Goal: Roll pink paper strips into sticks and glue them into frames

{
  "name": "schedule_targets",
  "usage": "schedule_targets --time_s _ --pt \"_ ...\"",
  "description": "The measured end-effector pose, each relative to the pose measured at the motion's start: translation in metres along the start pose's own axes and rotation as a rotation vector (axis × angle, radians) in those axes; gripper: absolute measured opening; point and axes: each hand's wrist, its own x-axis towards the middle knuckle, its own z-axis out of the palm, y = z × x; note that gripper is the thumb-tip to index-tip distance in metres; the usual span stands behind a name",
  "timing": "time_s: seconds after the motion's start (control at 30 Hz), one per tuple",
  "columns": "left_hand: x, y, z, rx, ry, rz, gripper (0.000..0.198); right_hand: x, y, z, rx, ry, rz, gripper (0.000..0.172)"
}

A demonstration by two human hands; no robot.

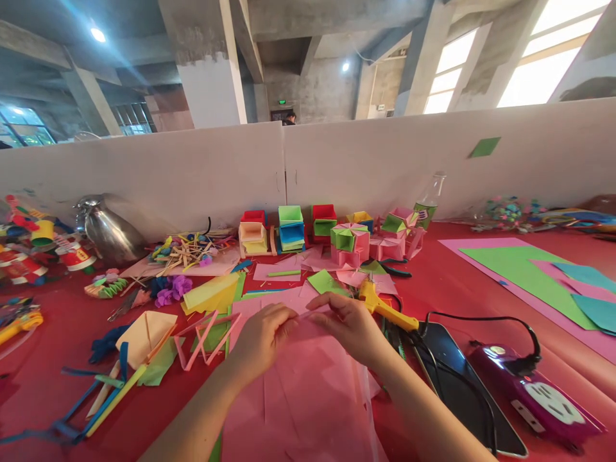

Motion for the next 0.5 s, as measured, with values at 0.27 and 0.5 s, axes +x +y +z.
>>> schedule_targets --time_s 0.27,0.5 --pt "0.001 -0.011 -0.002 -0.195 0.24 -0.201 0.028 0.004 0.01 -0.002 0.106 0.096 0.165 0.028" --pt "0.003 -0.018 0.003 -0.241 0.26 -0.259 0.03 0.005 0.004 -0.003 0.17 0.091 0.184 0.026"
